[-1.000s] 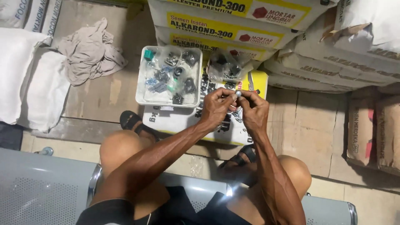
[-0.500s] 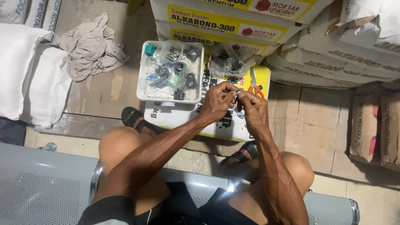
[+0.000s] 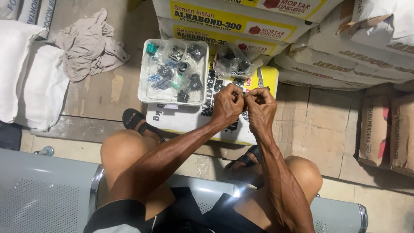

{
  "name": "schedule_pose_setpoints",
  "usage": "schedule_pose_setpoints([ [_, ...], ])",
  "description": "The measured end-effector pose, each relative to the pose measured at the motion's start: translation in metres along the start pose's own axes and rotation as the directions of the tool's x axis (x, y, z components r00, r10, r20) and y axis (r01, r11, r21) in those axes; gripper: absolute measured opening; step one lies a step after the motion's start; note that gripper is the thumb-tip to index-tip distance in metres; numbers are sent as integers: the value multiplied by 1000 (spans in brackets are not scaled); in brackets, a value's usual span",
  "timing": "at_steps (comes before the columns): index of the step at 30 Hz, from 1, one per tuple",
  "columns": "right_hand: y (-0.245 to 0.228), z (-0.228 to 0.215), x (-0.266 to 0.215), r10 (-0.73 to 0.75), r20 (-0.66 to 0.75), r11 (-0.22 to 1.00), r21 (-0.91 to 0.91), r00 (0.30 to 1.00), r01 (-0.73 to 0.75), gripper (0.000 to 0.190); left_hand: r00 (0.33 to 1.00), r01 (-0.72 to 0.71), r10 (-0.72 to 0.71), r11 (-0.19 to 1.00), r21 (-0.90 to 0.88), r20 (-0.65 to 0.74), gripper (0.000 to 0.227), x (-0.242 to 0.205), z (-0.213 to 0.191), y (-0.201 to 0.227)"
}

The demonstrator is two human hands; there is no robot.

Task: Sorting small black fasteners from a pile into a plastic storage container.

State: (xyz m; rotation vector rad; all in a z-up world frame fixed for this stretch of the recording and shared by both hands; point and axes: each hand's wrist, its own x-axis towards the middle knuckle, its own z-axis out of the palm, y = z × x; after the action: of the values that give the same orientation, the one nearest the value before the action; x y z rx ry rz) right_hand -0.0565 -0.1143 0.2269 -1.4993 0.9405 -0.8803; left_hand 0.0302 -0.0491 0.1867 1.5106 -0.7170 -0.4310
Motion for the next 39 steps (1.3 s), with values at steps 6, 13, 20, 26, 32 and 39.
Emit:
schedule_pose_setpoints([
  [6,-17,-44,-3,-33,160,997,-63,987,44,4,995,86,-97,962,261,30,7,-1,-4,-14],
  [13,117,-21,17,-123,213,733,-638,969,233,11,997,69,-72,973,222,4,11,-39,-6,-144],
  [20,180,-11,6,-208,380,390,-813,901,433,11,959,201,-252,929,312,133,10,-53,-11,-155],
  [26,134,-53,5,26,201,579,-801,979,149,10,874,10,-271,839,544,403,8,-64,-21,-159],
  [32,147,-72,-30,436,71,265,-963,897,-53,23,756,-319,-124,787,528,642,21,-61,-57,-101],
  [39,203,-74,-27,333,158,344,-938,930,36,27,633,-560,-97,627,541,768,28,-58,-36,-144],
])
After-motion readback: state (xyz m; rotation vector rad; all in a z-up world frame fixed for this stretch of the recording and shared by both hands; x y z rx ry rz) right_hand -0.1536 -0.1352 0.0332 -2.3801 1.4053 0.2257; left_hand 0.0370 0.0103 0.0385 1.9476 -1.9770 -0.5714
